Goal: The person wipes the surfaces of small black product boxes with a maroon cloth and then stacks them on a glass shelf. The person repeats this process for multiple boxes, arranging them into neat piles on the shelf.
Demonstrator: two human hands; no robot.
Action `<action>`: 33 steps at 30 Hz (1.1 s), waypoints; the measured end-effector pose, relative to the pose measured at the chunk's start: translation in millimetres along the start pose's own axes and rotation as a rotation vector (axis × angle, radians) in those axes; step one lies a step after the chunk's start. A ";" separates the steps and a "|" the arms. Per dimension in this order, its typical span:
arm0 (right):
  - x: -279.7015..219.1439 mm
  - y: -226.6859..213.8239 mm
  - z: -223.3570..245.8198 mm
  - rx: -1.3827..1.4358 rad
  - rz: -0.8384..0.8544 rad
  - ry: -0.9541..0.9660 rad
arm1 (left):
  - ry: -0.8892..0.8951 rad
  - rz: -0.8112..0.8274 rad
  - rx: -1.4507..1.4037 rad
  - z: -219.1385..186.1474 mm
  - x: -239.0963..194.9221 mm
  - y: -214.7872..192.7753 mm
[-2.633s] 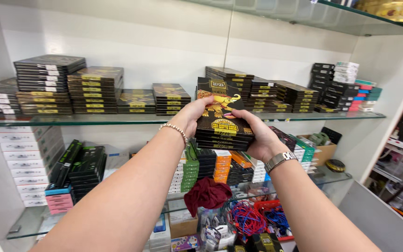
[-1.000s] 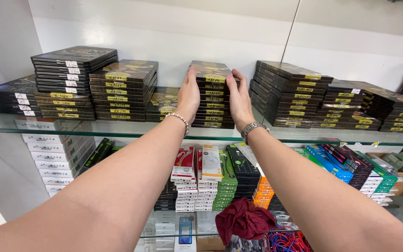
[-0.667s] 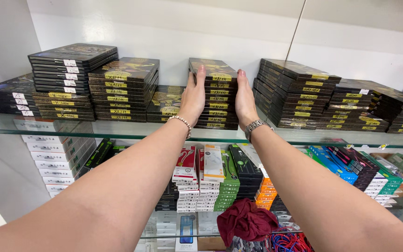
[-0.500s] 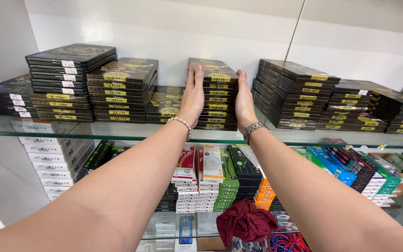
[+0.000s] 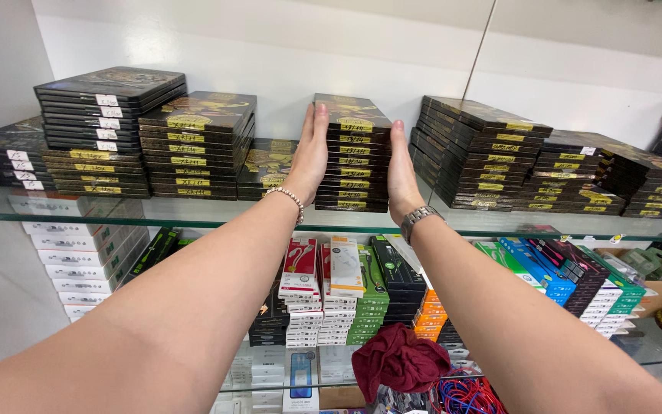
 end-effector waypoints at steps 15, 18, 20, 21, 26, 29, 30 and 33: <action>-42.0 -33.0 24.3 -0.923 0.305 0.076 | 0.063 -0.053 0.913 -0.9 -77.7 -39.3; -45.6 -27.4 28.0 -1.000 0.233 0.027 | 0.023 -0.020 0.961 2.4 -74.6 -37.5; -47.7 -25.5 26.2 -0.974 0.207 0.028 | 0.014 -0.036 0.976 3.9 -75.3 -35.8; -48.4 -25.6 25.2 -0.968 0.191 0.012 | 0.024 -0.053 0.979 3.3 -75.9 -34.4; -42.8 -35.3 8.8 -0.949 0.146 -0.012 | 0.051 -0.100 0.961 2.2 -85.1 -25.3; -20.9 -45.6 -0.4 -0.684 0.207 0.041 | 0.104 -0.225 0.886 1.4 -87.2 -16.5; -11.5 -50.8 -2.5 -0.450 0.177 0.117 | 0.069 -0.215 0.858 3.7 -86.5 -11.9; 9.2 -54.8 -12.8 0.026 0.059 0.277 | -0.074 -0.169 0.770 11.3 -80.9 -4.6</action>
Point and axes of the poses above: each hand's wrist, its own x-axis towards the middle knuckle, its own y-axis out of the palm, z = x × y, the point moved 3 cm from there along x, towards the middle knuckle, and after that the axes turned 13 degrees about x, right-handed, at the moved point
